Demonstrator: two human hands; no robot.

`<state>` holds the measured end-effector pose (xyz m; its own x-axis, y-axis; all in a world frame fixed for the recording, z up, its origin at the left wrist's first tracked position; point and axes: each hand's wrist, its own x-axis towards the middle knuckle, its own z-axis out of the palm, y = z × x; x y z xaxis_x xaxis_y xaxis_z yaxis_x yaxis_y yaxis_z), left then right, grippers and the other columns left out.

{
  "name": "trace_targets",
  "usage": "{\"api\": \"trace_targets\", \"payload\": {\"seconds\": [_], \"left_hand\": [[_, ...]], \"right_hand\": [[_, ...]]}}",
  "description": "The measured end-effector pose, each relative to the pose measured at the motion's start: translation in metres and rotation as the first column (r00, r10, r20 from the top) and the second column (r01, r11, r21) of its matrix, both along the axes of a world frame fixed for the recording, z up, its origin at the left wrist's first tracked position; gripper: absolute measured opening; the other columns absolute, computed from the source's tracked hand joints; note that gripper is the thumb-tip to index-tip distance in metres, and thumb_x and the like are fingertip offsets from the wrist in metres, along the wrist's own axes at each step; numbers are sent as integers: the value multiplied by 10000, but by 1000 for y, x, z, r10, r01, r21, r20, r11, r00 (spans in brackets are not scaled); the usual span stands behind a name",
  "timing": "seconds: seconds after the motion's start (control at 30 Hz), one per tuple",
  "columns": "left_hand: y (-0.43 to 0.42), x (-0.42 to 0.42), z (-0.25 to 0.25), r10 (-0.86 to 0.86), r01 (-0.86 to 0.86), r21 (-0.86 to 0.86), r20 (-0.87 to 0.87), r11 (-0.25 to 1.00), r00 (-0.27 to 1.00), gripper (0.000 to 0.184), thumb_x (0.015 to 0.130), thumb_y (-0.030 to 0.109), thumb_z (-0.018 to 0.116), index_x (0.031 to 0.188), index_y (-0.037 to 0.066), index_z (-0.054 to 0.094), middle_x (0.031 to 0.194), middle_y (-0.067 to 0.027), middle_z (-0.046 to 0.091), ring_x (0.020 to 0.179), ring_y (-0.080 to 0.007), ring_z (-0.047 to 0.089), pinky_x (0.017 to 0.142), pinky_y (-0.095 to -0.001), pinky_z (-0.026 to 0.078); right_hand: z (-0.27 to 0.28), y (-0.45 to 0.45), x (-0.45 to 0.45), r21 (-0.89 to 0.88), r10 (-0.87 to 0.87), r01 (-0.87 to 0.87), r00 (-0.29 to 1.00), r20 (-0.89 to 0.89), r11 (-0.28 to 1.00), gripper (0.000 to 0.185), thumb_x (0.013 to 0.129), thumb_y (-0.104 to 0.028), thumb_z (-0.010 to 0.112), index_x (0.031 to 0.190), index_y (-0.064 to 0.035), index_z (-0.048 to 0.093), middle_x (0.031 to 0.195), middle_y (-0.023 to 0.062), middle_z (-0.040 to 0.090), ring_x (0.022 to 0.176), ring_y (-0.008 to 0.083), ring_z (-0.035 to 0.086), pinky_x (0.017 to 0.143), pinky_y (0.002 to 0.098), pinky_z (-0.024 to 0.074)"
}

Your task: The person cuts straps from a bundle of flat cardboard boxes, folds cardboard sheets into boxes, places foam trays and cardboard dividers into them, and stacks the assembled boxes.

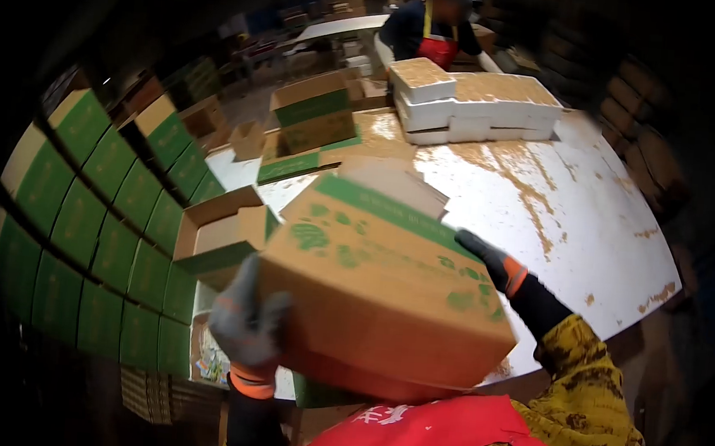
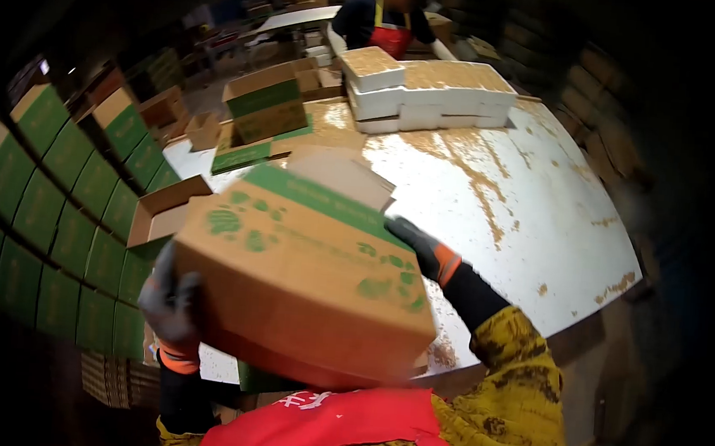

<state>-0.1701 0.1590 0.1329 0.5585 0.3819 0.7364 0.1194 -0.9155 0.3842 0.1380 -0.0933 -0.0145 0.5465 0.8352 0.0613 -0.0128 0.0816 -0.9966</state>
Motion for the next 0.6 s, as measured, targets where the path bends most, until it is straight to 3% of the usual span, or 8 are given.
{"api": "trace_targets", "payload": {"seconds": [0.03, 0.1, 0.17, 0.23, 0.33, 0.5, 0.57, 0.6], "left_hand": [[11, 6, -22, -133, 244, -320, 330, 916, 934, 624, 890, 456, 544, 1282, -23, 469, 1089, -142, 634, 951, -282, 604, 861, -370, 465], [84, -10, -135, -93, 681, -555, 739, 478, 667, 622, 930, 457, 463, 1341, -7, 410, 1275, -127, 537, 1097, -256, 543, 948, -369, 428], [88, -17, -186, 35, 657, -734, 671, 174, 741, 606, 933, 433, 464, 1350, -1, 398, 1294, -125, 520, 1119, -256, 528, 959, -365, 418], [62, -25, -213, -23, 499, -858, 500, 126, 866, 592, 935, 410, 465, 1359, 5, 386, 1313, -123, 502, 1140, -256, 512, 969, -362, 407], [42, -56, -212, -200, 279, -937, 238, 211, 950, 573, 939, 374, 466, 1372, 13, 367, 1340, -121, 476, 1172, -255, 489, 985, -356, 392], [108, -56, -187, -423, 251, -777, -22, 577, 906, 550, 945, 315, 468, 1395, 27, 336, 1387, -116, 433, 1226, -254, 451, 1011, -347, 366], [126, -36, -199, -235, 181, -160, -463, 970, 855, 578, 927, 264, 518, 1411, 26, 310, 1403, -114, 418, 1242, -253, 441, 1014, -334, 357], [122, -28, -200, -262, 125, -339, -395, 933, 881, 581, 914, 223, 522, 1414, 21, 303, 1397, -118, 424, 1230, -248, 448, 1004, -327, 362]], "right_hand": [[57, 9, -9, 53, 43, -18, 852, -521, 998, 410, 900, -203, 608, 1253, -29, 492, 1113, 71, 610, 987, 119, 585, 844, 263, 491], [91, 8, -7, 10, -86, 87, 992, -97, 996, 413, 830, -184, 702, 1173, -30, 532, 1047, 71, 616, 942, 116, 595, 807, 247, 497], [107, 8, -22, -99, -127, 140, 984, 126, 985, 390, 757, -260, 768, 1000, -36, 561, 972, 44, 606, 908, 117, 574, 786, 276, 487], [82, 7, -47, 191, -198, 92, 723, 661, 977, 349, 732, -263, 781, 903, -64, 553, 1022, 78, 577, 914, 174, 582, 774, 311, 495], [15, -24, -100, -132, 192, -183, 361, 913, 974, 310, 774, -309, 702, 951, -101, 555, 1188, 115, 505, 1009, 322, 511, 826, 386, 474], [22, -53, -149, -330, 308, -66, 563, 767, 942, 244, 798, -288, 629, 909, -84, 554, 1286, 99, 472, 1006, 319, 504, 824, 415, 464], [34, -50, -154, -232, 245, -115, 697, 674, 966, 235, 796, -241, 671, 971, -97, 607, 1273, 94, 510, 1018, 298, 517, 839, 397, 458], [40, -50, -154, -156, 201, -133, 768, 608, 979, 250, 793, -229, 685, 997, -100, 616, 1269, 91, 520, 1041, 286, 519, 854, 392, 455]]}}
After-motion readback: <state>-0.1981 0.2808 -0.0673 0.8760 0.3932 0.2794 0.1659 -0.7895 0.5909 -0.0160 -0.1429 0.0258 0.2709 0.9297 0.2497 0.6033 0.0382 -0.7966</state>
